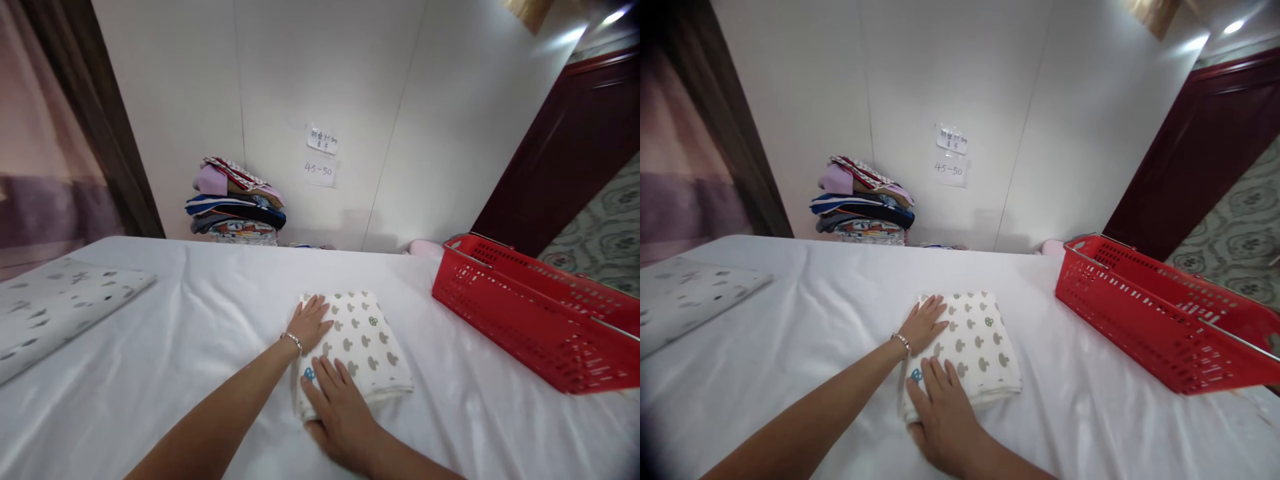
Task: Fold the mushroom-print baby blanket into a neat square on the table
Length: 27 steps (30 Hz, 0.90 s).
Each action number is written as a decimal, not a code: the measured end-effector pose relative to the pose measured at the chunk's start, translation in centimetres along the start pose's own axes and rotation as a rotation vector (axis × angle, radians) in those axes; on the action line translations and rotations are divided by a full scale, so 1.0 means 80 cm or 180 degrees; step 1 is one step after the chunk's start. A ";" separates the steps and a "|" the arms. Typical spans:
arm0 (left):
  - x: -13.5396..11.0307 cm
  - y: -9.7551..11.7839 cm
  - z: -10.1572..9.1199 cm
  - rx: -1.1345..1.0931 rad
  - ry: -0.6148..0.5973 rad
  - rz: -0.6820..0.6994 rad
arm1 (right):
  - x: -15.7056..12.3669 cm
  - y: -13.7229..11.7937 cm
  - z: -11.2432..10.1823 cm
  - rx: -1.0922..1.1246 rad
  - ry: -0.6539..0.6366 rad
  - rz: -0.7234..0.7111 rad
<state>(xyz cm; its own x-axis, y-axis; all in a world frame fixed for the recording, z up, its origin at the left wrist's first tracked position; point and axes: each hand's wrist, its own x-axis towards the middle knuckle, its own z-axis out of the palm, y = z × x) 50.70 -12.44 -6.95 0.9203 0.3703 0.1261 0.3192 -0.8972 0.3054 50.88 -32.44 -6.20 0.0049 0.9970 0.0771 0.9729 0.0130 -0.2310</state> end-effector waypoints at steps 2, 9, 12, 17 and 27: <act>0.002 -0.001 0.000 0.0125 -0.0047 -0.0003 | -0.008 0.000 -0.011 0.0209 -0.0145 -0.0108; 0.002 0.022 -0.009 0.0374 0.0108 0.0030 | 0.005 0.068 -0.084 0.0180 0.0464 0.0471; -0.004 0.022 0.005 0.0337 0.0107 0.0025 | 0.033 0.120 -0.094 -0.0050 0.0531 0.0981; -0.007 0.013 0.018 0.0376 0.0037 0.0002 | 0.054 0.178 -0.062 -0.0199 -0.0009 0.1471; -0.006 0.025 0.005 0.0424 -0.0109 -0.0050 | 0.078 0.169 -0.070 -0.0334 -0.0006 0.1382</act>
<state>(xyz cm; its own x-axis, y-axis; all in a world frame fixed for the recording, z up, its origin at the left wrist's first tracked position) 50.96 -14.49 -6.79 0.9214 0.3782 0.0892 0.3587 -0.9162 0.1786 65.38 -26.46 -3.39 0.4179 0.9085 -0.0070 0.8989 -0.4146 -0.1420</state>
